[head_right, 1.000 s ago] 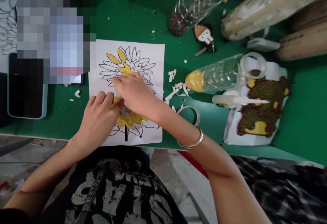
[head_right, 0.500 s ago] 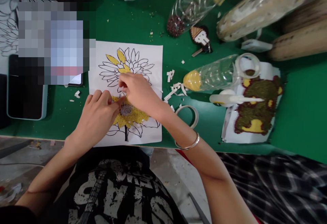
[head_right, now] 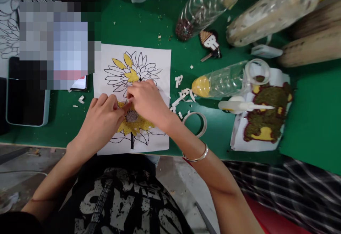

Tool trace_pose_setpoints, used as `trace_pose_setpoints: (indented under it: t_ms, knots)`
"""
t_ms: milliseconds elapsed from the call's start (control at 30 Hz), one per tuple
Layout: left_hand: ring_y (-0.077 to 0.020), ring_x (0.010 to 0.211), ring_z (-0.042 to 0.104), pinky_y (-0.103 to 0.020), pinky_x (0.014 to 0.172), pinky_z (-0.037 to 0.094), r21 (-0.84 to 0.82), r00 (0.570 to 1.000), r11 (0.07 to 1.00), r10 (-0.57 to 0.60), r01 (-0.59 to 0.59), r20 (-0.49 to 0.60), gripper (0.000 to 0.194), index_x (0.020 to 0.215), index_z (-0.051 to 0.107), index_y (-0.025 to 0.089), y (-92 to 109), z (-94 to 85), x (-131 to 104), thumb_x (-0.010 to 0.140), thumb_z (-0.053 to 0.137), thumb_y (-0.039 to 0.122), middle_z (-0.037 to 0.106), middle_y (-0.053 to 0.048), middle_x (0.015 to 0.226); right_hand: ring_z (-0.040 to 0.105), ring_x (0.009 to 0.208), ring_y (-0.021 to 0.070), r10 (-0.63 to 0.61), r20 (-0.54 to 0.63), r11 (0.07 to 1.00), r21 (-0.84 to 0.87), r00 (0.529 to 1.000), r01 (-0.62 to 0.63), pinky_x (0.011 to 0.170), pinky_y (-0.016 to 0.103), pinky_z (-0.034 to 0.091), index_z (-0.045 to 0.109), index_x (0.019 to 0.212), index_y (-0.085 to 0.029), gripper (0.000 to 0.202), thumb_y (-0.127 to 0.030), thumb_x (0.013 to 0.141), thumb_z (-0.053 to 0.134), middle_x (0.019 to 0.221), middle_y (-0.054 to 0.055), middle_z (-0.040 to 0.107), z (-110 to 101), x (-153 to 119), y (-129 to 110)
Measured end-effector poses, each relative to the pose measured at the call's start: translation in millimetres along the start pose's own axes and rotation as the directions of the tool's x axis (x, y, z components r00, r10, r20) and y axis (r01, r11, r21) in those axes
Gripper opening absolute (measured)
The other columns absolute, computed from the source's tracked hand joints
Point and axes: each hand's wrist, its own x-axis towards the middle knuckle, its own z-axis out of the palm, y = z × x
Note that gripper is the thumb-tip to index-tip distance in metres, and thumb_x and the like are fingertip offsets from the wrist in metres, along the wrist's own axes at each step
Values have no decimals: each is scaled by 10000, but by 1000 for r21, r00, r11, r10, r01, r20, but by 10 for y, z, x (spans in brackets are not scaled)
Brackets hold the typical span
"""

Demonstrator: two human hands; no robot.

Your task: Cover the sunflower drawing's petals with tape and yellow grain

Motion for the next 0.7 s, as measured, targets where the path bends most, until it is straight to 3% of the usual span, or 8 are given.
trace_pose_setpoints:
  t_ms: [167,333,533,700]
  knots:
    - [-218,760,461,-336,601,346,-25,998,1000,-6,5,-57,167,853,654,182,-6,-8,-9,864,488,169,539,-72,774,481,635,125,54,88,999,-8,995,-53,697,316,324,565,643,-175,182,-27,716,488,687,1,587,-60,63,-61]
    - [-202,738,462,-328,594,350,-98,984,992,-97,83,-149,206,787,667,185,-57,-35,-33,872,480,194,582,-62,764,488,639,133,54,111,998,-51,992,-48,700,331,315,561,638,-174,155,-65,747,541,676,6,588,-76,79,-95]
    - [-224,804,481,-348,617,339,-88,975,989,-133,119,-176,221,890,676,182,-109,51,-47,884,455,194,620,-81,877,516,702,152,30,75,995,-96,997,-23,729,348,307,545,658,-167,182,-10,733,493,725,13,602,-14,47,-124]
    - [-233,805,468,-347,622,332,-114,974,979,-184,170,-130,208,921,670,184,-89,71,-49,879,467,202,601,-82,864,524,664,131,90,-14,994,55,996,-89,731,328,347,589,677,-173,120,-101,767,554,705,-4,625,21,-18,-62]
